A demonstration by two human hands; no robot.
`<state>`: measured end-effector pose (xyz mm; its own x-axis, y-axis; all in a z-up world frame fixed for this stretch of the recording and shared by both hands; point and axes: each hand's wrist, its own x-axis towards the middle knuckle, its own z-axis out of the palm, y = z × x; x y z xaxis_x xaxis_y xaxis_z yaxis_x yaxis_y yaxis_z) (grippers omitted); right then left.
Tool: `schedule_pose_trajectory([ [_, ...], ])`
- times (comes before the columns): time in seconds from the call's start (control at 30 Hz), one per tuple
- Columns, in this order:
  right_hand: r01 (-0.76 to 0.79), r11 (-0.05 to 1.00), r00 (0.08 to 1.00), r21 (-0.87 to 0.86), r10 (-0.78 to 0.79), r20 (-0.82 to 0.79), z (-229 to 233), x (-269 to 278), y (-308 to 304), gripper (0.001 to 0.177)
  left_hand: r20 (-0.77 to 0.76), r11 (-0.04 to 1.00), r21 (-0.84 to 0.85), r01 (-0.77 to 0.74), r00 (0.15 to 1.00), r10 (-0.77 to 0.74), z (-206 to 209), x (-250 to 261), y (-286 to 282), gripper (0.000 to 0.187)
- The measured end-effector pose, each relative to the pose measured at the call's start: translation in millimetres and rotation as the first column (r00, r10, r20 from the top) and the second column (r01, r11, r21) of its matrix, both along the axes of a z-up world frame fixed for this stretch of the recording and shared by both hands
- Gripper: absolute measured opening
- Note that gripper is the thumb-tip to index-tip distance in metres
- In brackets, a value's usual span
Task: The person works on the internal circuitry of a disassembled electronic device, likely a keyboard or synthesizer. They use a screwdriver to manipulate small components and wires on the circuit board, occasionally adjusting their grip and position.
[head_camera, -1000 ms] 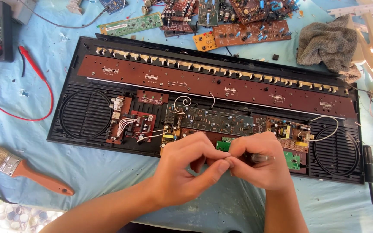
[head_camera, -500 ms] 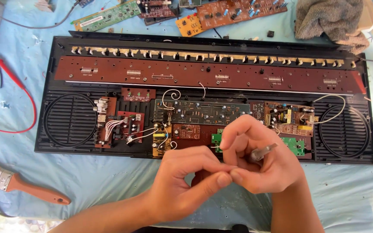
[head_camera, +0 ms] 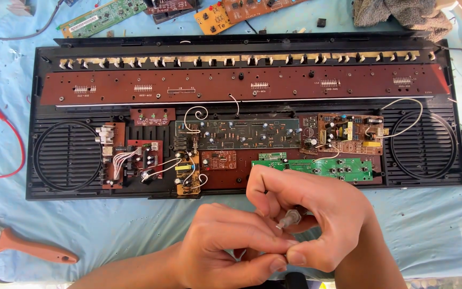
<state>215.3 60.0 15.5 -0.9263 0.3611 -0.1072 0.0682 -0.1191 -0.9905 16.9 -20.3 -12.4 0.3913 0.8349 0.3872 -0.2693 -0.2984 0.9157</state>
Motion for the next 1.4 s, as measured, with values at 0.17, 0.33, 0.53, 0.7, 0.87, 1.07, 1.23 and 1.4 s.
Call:
schedule_pose_trajectory([
  [0.17,0.065,0.996,0.994,-0.069,-0.058,0.095,6.0,-0.6,-7.2,0.045,-0.022,0.999,0.052,-0.007,1.000,0.008,1.3,1.1,0.5,0.015],
  [0.33,0.080,0.995,0.992,-0.060,-0.074,0.105,9.4,-1.6,-8.7,0.044,-0.032,0.998,0.058,-0.018,0.999,0.020,0.0,0.7,0.0,0.014],
  [0.53,0.053,0.999,0.993,0.007,-0.053,0.107,8.2,0.0,-6.6,0.054,-0.011,0.998,0.056,-0.019,1.000,0.020,2.5,2.2,0.5,0.013],
  [0.7,0.039,0.999,0.995,-0.023,-0.036,0.098,9.1,-1.3,-5.2,0.051,-0.009,0.996,0.088,-0.011,1.000,0.012,-0.2,1.7,-0.4,0.012],
  [0.87,0.037,0.999,0.994,0.030,-0.040,0.101,8.9,-0.4,-5.6,0.046,-0.005,0.996,0.093,-0.016,1.000,0.017,0.0,3.0,-0.3,0.013],
  [1.07,0.057,0.998,0.992,0.014,-0.058,0.113,10.1,-1.2,-6.7,0.045,-0.001,0.994,0.107,-0.008,1.000,0.008,-2.9,2.7,-1.0,0.012],
  [1.23,0.086,0.996,0.988,0.016,-0.087,0.130,12.2,-0.8,-9.7,0.046,-0.017,0.995,0.094,0.016,1.000,-0.015,-0.7,2.1,-1.0,0.014],
  [1.4,0.102,0.995,0.975,0.012,-0.102,0.196,13.2,-0.2,-9.9,0.050,0.013,0.996,0.093,0.009,1.000,-0.010,0.5,2.8,-0.6,0.015],
])
